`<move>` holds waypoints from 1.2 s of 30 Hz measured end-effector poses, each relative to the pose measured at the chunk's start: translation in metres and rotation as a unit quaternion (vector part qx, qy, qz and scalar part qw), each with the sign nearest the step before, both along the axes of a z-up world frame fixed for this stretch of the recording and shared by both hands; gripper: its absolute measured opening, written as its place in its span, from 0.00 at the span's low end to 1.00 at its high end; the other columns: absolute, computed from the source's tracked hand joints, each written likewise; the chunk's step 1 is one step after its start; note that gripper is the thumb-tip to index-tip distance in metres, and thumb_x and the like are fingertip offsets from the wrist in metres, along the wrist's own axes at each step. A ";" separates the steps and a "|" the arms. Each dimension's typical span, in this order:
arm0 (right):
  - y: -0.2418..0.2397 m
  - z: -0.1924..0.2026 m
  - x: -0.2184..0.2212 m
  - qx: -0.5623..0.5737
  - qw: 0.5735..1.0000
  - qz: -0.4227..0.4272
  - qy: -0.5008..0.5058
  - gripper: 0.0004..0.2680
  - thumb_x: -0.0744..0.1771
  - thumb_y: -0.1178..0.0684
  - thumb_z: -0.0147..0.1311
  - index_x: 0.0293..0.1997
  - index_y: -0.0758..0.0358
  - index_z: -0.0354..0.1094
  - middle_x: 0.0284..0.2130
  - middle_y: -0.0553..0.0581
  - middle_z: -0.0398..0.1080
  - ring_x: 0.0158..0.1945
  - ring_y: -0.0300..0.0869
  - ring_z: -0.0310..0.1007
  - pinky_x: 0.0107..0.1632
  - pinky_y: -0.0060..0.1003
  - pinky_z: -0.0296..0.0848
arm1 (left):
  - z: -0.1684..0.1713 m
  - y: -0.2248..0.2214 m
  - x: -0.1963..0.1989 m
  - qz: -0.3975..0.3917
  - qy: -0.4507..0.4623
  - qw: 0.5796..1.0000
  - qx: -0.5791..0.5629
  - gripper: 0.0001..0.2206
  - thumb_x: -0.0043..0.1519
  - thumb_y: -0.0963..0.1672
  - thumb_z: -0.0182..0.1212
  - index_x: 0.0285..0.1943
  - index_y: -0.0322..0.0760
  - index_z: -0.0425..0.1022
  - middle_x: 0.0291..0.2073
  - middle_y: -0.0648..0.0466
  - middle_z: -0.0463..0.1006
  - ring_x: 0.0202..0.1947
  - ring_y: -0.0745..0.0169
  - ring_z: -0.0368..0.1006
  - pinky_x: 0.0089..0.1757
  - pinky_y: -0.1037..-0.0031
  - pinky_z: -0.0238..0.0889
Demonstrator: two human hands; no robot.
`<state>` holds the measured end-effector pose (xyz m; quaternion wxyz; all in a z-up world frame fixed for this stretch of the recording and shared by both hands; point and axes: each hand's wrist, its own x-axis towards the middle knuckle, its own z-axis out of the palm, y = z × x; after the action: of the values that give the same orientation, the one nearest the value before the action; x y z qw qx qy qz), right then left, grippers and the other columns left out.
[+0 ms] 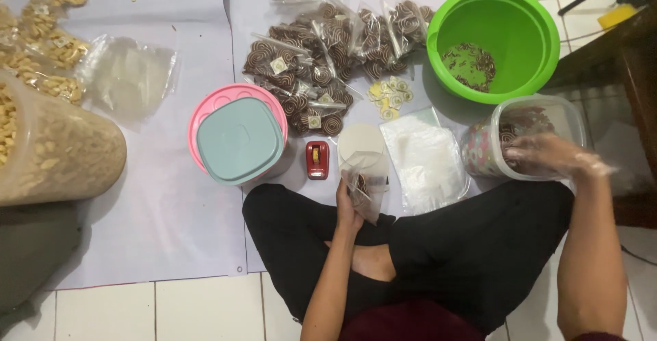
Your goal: Packaging cookies into plastic bags, weighing them, and sealing them with tape
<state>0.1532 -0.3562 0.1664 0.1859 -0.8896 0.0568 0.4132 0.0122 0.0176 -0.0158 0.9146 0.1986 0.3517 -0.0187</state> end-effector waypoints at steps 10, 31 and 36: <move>0.089 0.093 -0.054 0.248 0.936 -0.205 -0.140 0.16 0.68 0.59 0.52 0.63 0.75 0.66 0.46 0.71 0.76 0.44 0.53 0.77 0.48 0.44 0.76 | 0.006 0.001 0.003 0.046 -0.007 0.994 0.100 0.09 0.68 0.48 0.56 0.45 0.42 0.77 0.37 0.55 0.80 0.37 0.64 0.77 0.37 0.74 0.70; 0.227 0.060 -0.093 -0.068 0.950 0.216 -0.215 0.10 0.63 0.38 0.63 0.43 0.43 0.78 0.31 0.51 0.79 0.42 0.47 0.82 0.43 0.42 0.81 | 0.013 -0.008 -0.006 0.030 -0.005 0.941 0.336 0.12 0.71 0.51 0.56 0.46 0.42 0.73 0.39 0.61 0.71 0.45 0.72 0.67 0.51 0.75 0.64; 0.240 0.031 -0.092 -0.014 0.950 0.227 -0.214 0.09 0.64 0.50 0.61 0.46 0.59 0.78 0.32 0.68 0.77 0.44 0.61 0.80 0.47 0.52 0.80 | 0.032 -0.008 -0.005 0.031 -0.017 0.942 0.334 0.12 0.71 0.51 0.55 0.45 0.41 0.74 0.37 0.62 0.70 0.43 0.74 0.68 0.49 0.76 0.64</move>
<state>0.0615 -0.1164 0.1970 0.0825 -0.9490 -0.1823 0.2436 0.0068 0.0098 0.0163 0.8016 0.4823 0.3280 0.1312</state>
